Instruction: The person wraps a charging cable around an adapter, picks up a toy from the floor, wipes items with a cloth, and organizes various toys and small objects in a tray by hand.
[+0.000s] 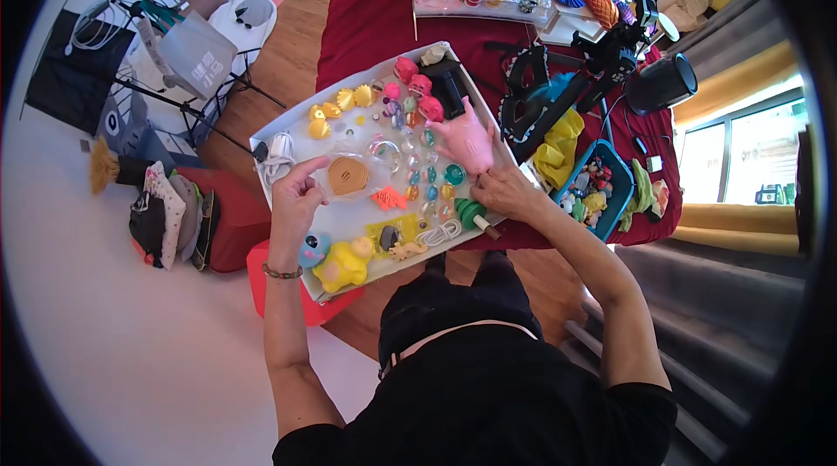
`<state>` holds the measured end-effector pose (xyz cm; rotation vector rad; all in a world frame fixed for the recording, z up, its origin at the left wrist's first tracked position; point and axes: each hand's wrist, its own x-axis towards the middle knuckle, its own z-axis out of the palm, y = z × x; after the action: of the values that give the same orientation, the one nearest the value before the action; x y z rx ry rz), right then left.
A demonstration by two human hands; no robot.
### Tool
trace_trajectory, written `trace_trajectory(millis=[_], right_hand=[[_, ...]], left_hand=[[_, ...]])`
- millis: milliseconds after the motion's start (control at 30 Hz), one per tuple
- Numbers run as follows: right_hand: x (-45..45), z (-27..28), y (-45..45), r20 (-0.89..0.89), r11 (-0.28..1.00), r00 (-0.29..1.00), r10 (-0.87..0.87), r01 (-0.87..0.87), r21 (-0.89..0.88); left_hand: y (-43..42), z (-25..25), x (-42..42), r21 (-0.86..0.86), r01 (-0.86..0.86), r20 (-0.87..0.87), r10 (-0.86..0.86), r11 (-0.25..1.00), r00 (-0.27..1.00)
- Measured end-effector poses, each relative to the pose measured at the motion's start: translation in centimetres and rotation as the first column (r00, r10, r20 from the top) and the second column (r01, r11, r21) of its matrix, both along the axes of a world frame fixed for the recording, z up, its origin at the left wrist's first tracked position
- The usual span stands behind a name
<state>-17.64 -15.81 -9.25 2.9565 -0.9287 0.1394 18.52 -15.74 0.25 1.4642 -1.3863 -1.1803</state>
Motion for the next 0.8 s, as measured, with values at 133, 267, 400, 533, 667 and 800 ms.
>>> trace_trajectory(millis=[133, 267, 400, 533, 667, 800], right_hand=[[-0.1, -0.5, -0.2, 0.027, 1.0, 0.999, 0.023, -0.022, -0.021], [0.2, 0.5, -0.7, 0.027, 0.999, 0.998, 0.053, -0.053, 0.012], [0.1, 1.0, -1.0, -0.009, 0.99, 0.995, 0.102, -0.1, 0.095], [-0.3, 0.8, -1.0, -0.029, 0.978, 0.995, 0.098, -0.091, 0.188], [-0.5, 1.0, -0.9, -0.058, 0.963, 0.995, 0.087, -0.069, 0.262], [-0.2, 2.2, -1.5, -0.1, 0.933, 0.991, 0.087, -0.046, 0.357]], left_hand=[[0.0, 0.0, -0.1, -0.003, 0.013, -0.007, -0.013, 1.0, 1.0], [0.0, -0.1, -0.1, -0.007, 0.012, -0.031, -0.013, 1.0, 0.999], [0.0, -0.2, 0.1, 0.001, 0.016, -0.027, -0.016, 1.0, 1.0], [0.1, -0.3, 0.2, 0.006, 0.019, -0.027, -0.019, 1.0, 0.999], [0.0, -0.4, 0.0, 0.022, 0.024, -0.034, -0.023, 0.999, 0.999], [0.0, -0.5, -0.2, 0.046, 0.038, -0.046, -0.036, 0.998, 0.998]])
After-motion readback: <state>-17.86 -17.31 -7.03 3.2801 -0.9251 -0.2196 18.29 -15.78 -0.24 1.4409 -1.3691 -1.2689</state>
